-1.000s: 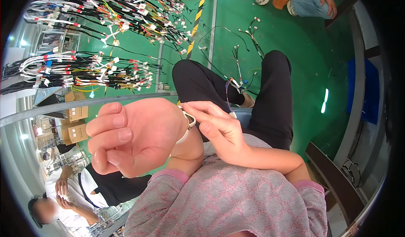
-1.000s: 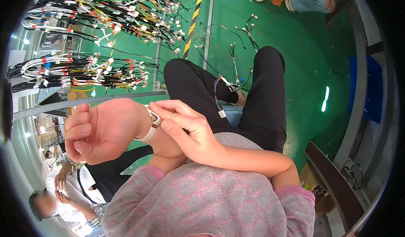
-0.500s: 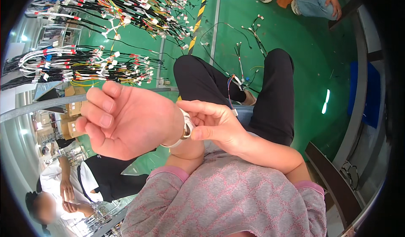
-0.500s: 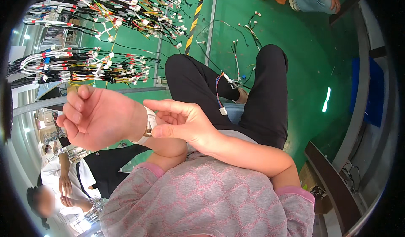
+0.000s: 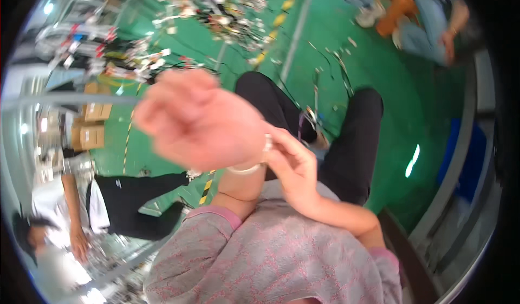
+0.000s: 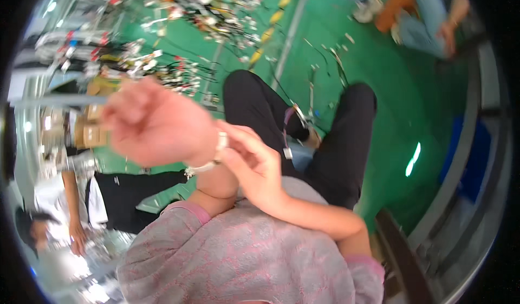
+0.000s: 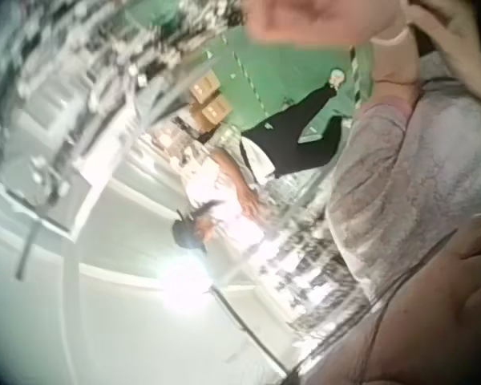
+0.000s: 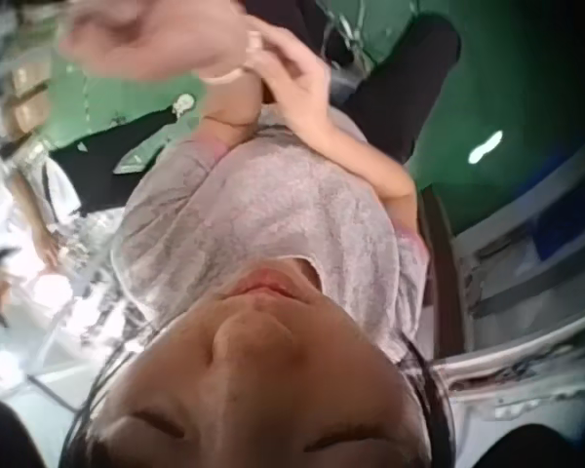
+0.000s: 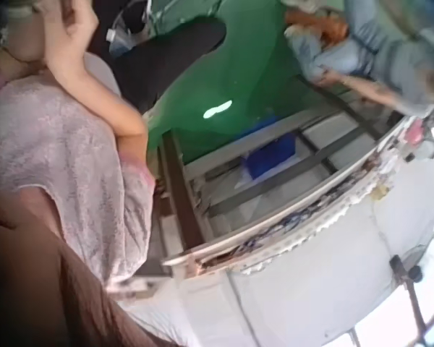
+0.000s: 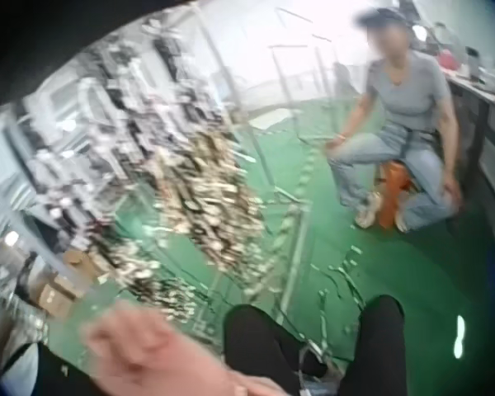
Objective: Organizing and sorting wire harnesses on a production floor.
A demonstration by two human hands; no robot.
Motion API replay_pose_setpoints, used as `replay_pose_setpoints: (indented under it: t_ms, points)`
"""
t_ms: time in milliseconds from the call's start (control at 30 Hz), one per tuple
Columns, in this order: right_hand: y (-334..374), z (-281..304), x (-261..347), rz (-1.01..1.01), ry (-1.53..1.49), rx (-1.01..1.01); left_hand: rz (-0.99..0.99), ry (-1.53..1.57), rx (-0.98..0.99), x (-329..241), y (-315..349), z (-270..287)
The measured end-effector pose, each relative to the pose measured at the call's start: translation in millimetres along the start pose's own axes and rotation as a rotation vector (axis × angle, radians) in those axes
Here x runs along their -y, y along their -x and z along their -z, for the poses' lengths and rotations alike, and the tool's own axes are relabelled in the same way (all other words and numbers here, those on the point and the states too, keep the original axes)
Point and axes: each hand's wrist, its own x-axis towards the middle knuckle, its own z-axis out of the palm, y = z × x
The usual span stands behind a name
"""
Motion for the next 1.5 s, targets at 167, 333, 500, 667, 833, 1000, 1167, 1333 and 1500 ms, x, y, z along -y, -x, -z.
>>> replay_pose_setpoints:
  t_ms: [167,333,500,667,833,1000,1167,1333,1500]
  points:
    - [-36.0,61.8,-20.1,0.007,0.518,-0.237,0.203,-0.434,0.246,42.2,25.7,32.4]
    - [-99.2,299.9,-96.1,-0.092,0.802,-0.457,0.417,-1.12,0.758,124.7,55.8,137.0]
    - [-96.4,339.1,-132.9,-0.677,0.479,-0.244,1.069,-1.627,1.084,106.9,132.9,201.3]
    - [-107.3,325.6,-142.1,-0.915,0.14,-0.038,0.811,-1.438,1.016,113.5,134.9,229.2]
    - [-106.4,342.5,-138.5,-0.953,0.263,-0.106,0.806,-1.321,1.047,101.9,139.7,208.2]
    - [-100.7,333.5,-127.1,-0.991,0.236,-0.164,0.803,-1.273,1.102,93.7,138.8,192.8]
    - [-103.2,339.8,-129.1,-0.965,0.388,-0.205,0.79,-1.258,1.111,101.4,145.9,197.4]
    - [-107.9,339.4,-121.3,-0.967,0.415,-0.256,0.736,-1.197,1.154,99.8,145.9,194.1]
    - [-114.4,350.4,-126.5,-0.953,0.448,-0.247,0.688,-1.218,1.179,97.9,145.3,192.6]
